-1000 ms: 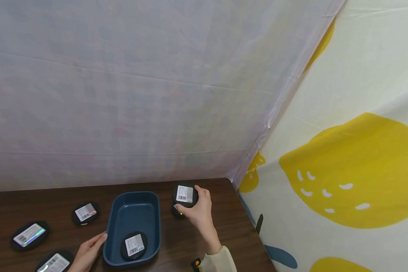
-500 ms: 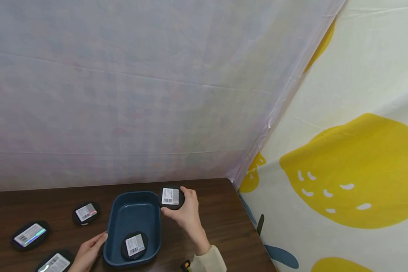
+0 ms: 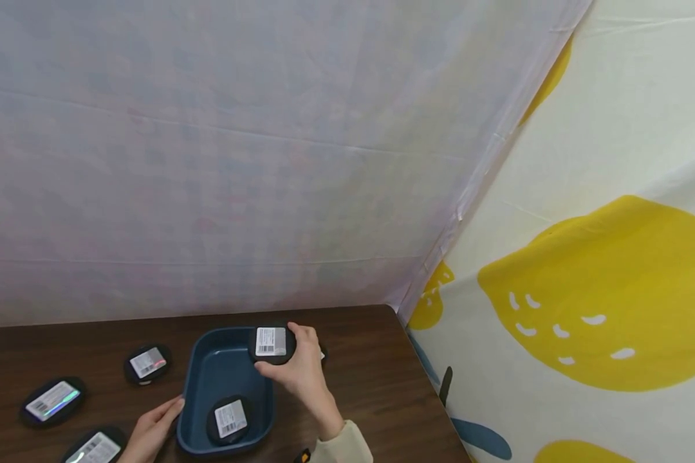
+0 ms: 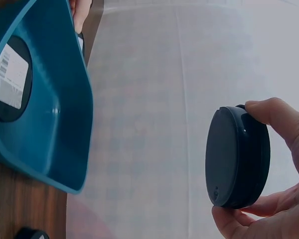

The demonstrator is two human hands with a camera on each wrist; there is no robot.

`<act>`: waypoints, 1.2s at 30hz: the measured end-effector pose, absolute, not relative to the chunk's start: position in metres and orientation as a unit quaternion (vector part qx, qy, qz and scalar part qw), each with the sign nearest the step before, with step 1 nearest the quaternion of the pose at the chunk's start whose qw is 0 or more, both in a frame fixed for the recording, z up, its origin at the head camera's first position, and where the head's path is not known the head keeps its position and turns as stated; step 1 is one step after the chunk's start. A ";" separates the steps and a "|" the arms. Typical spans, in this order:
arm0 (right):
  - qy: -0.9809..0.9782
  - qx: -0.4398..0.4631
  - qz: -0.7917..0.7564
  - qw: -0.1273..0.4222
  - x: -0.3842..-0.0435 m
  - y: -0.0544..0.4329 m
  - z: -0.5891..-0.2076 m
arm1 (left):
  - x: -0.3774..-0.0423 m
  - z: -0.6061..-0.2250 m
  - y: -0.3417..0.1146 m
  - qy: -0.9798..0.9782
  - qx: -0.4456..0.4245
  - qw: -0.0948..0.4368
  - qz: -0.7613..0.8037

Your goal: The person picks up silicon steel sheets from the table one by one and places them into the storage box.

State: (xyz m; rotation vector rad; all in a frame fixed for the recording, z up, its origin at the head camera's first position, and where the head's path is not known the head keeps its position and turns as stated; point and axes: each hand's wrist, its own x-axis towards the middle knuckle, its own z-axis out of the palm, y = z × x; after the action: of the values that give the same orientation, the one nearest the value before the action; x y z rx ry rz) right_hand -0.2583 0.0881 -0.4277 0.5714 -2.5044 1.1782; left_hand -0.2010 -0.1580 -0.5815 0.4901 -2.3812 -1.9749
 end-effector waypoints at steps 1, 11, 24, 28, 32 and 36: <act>-0.876 0.200 0.412 0.154 -0.258 0.087 -0.428 | -0.201 -0.581 -0.157 -0.761 0.156 0.006 -0.629; -0.880 0.195 0.414 0.130 -0.249 0.081 -0.431 | -0.202 -0.584 -0.152 -0.771 0.143 0.016 -0.620; -0.874 0.235 0.406 0.126 -0.244 0.058 -0.433 | -0.201 -0.582 -0.155 -0.764 0.147 0.013 -0.627; -0.872 0.243 0.408 0.122 -0.242 0.052 -0.434 | -0.200 -0.582 -0.155 -0.767 0.148 0.018 -0.624; -0.869 0.249 0.408 0.126 -0.239 0.046 -0.434 | -0.199 -0.582 -0.157 -0.768 0.148 0.019 -0.623; -0.867 0.256 0.409 0.123 -0.238 0.043 -0.433 | -0.198 -0.581 -0.158 -0.774 0.150 0.022 -0.615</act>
State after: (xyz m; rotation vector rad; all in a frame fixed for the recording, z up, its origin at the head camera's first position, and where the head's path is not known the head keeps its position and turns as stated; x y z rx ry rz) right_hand -0.2382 0.0428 -0.4332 0.7457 -2.5304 1.1947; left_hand -0.1979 -0.1575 -0.5805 0.4646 -2.3970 -1.9059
